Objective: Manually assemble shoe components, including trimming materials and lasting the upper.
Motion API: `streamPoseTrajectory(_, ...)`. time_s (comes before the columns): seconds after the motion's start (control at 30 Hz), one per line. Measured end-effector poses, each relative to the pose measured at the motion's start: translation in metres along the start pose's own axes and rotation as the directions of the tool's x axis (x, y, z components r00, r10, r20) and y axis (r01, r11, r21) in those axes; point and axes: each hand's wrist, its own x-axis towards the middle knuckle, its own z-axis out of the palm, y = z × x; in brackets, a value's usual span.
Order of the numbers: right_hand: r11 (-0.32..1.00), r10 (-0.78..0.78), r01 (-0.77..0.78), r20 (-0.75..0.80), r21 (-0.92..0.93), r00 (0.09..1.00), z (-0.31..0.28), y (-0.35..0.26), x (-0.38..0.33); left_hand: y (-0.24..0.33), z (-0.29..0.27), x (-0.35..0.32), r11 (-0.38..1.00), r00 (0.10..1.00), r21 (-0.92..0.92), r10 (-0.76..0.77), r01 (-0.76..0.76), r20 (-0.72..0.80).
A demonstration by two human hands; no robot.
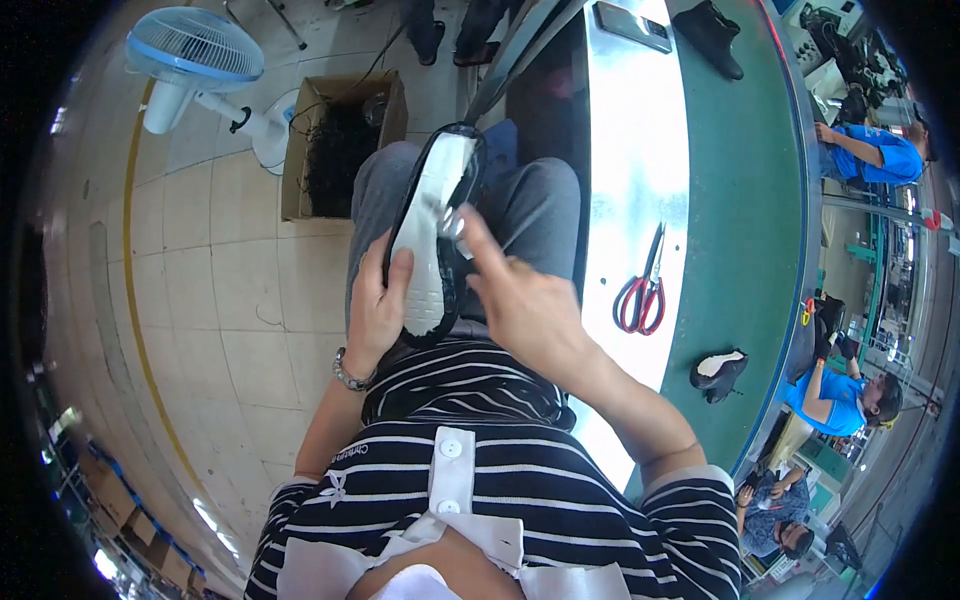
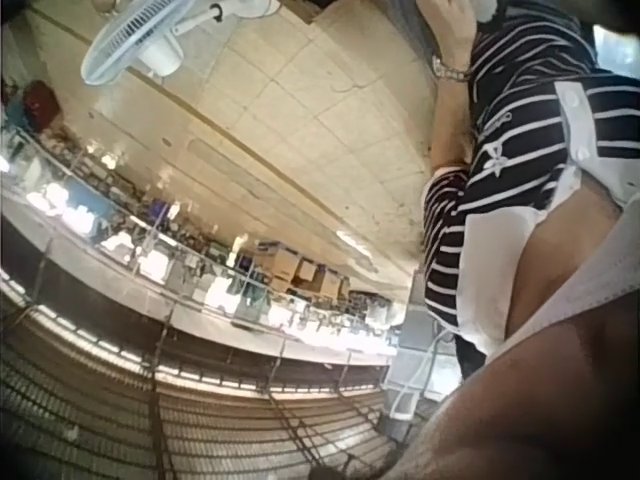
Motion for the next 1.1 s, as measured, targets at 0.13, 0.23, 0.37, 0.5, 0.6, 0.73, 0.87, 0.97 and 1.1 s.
streamPoseTrajectory(0.13, 0.996, 0.014, 0.005, 0.204, -0.090, 0.979, -0.015, -0.008, 0.019, 0.000, -0.009, -0.001, 0.956, 0.991, 0.279, 0.116, -0.094, -0.066)
streamPoseTrajectory(0.23, 0.999, -0.037, 0.041, 0.328, -0.004, 0.944, -0.037, -0.009, 0.025, -0.007, -0.008, -0.005, 0.969, 0.967, 0.174, 0.201, -0.174, -0.154)
streamPoseTrajectory(0.37, 0.997, -0.063, 0.079, 0.499, -0.012, 0.864, -0.049, -0.017, 0.032, -0.009, -0.012, -0.010, 0.997, 0.992, 0.056, 0.066, -0.060, -0.109)
streamPoseTrajectory(0.5, 0.939, -0.152, 0.298, 0.575, -0.169, 0.804, -0.059, -0.029, 0.046, -0.005, -0.015, -0.008, 0.989, 0.997, 0.127, 0.080, -0.078, -0.008)
streamPoseTrajectory(0.6, 0.844, -0.194, 0.461, 0.643, -0.275, 0.740, -0.065, -0.040, 0.055, -0.001, -0.008, -0.010, 0.928, 0.977, 0.318, 0.212, -0.194, -0.023)
streamPoseTrajectory(0.73, 0.915, -0.120, 0.344, 0.673, -0.210, 0.730, -0.060, -0.033, 0.058, 0.001, -0.004, -0.013, 0.862, 0.954, 0.440, 0.298, -0.252, -0.038)
streamPoseTrajectory(0.87, 0.953, -0.074, 0.236, 0.613, -0.189, 0.786, -0.047, -0.008, 0.046, 0.001, -0.006, -0.014, 0.955, 0.995, 0.287, 0.048, -0.071, 0.086)
streamPoseTrajectory(0.97, 0.961, -0.147, 0.255, 0.586, -0.106, 0.797, -0.042, 0.008, 0.040, -0.018, -0.014, 0.006, 0.734, 0.860, -0.612, 0.077, 0.293, 0.504)
streamPoseTrajectory(1.1, 0.948, -0.230, 0.310, 0.517, -0.072, 0.824, -0.033, 0.018, 0.034, -0.017, 0.006, 0.031, 0.191, 0.837, -0.823, 0.015, 0.535, 0.547)
